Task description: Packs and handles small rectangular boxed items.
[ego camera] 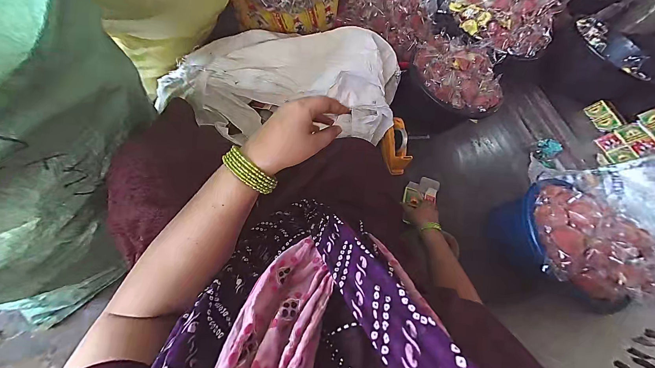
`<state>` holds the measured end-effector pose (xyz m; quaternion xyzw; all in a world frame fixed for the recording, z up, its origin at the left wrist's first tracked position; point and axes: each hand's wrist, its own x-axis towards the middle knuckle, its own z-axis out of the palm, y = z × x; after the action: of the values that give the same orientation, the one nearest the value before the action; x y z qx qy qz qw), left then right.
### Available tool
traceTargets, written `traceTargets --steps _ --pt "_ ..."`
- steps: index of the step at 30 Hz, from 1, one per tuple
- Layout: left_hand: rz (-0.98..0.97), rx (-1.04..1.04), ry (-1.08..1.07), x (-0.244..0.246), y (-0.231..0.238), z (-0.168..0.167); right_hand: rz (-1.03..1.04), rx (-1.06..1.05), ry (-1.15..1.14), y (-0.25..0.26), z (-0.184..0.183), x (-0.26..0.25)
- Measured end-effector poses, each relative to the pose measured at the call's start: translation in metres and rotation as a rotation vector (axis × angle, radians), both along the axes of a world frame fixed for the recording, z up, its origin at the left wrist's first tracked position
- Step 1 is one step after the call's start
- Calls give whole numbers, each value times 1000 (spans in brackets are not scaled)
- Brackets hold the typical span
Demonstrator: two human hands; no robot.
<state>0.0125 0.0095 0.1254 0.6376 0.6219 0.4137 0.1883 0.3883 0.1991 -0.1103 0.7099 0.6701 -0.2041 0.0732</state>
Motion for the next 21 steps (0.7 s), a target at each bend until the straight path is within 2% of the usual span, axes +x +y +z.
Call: traceTargets --steps 2,4,7,14,19,21 --pt "38 -86 -59 -9 2 -24 -25 25 7 0 -6 -5" --pt "97 -173 58 -17 2 -38 -53 38 1 1 -10 -7" --pt "126 -201 266 -20 3 -39 -97 39 21 2 -7 -14" --pt "48 -242 345 -19 17 -45 -77 37 59 6 -6 -7" --pt "18 -260 367 -17 33 -49 15 -30 81 12 -5 6" --pt "-3 -246 382 -13 38 -53 101 -63 20 12 -2 6"
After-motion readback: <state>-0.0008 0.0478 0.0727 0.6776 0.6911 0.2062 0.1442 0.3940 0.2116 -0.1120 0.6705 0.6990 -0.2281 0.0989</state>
